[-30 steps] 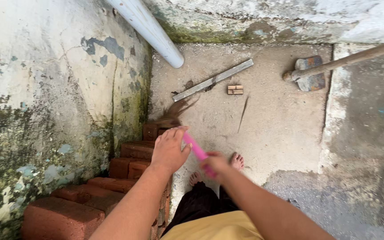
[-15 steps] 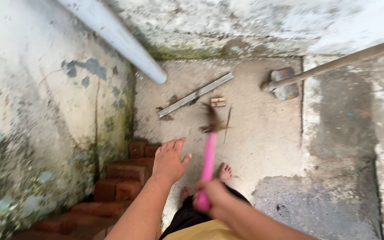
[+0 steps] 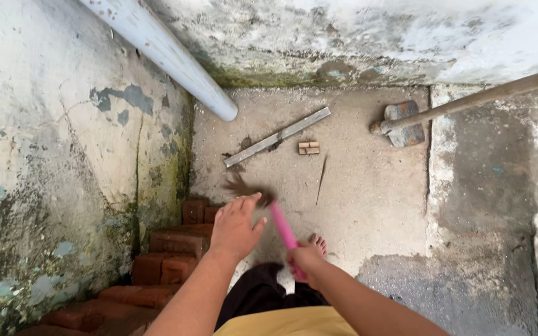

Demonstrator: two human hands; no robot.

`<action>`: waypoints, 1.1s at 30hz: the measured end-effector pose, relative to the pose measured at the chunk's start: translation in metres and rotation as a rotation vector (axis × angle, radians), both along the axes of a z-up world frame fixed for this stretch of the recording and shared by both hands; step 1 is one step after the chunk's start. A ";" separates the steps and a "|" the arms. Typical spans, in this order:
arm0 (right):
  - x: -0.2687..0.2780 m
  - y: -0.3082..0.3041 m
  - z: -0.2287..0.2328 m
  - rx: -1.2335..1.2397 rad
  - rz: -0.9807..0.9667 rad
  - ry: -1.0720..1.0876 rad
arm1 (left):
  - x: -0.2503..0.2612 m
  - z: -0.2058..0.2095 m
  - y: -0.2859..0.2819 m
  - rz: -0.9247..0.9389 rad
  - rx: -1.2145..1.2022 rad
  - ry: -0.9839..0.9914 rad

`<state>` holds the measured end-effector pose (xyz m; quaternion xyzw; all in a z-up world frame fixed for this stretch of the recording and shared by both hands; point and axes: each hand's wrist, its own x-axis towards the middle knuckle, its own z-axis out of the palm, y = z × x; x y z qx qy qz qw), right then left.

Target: The person sweeps a concrete patio using a small broom with a pink handle, pushing debris along a brick wall and toward a drainage pipe.

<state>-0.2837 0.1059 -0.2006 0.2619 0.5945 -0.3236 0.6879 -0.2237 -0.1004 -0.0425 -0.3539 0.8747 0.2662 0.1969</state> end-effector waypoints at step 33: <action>0.047 -0.110 0.055 -0.220 0.486 0.126 | 0.119 -0.017 -0.143 0.172 0.048 -0.307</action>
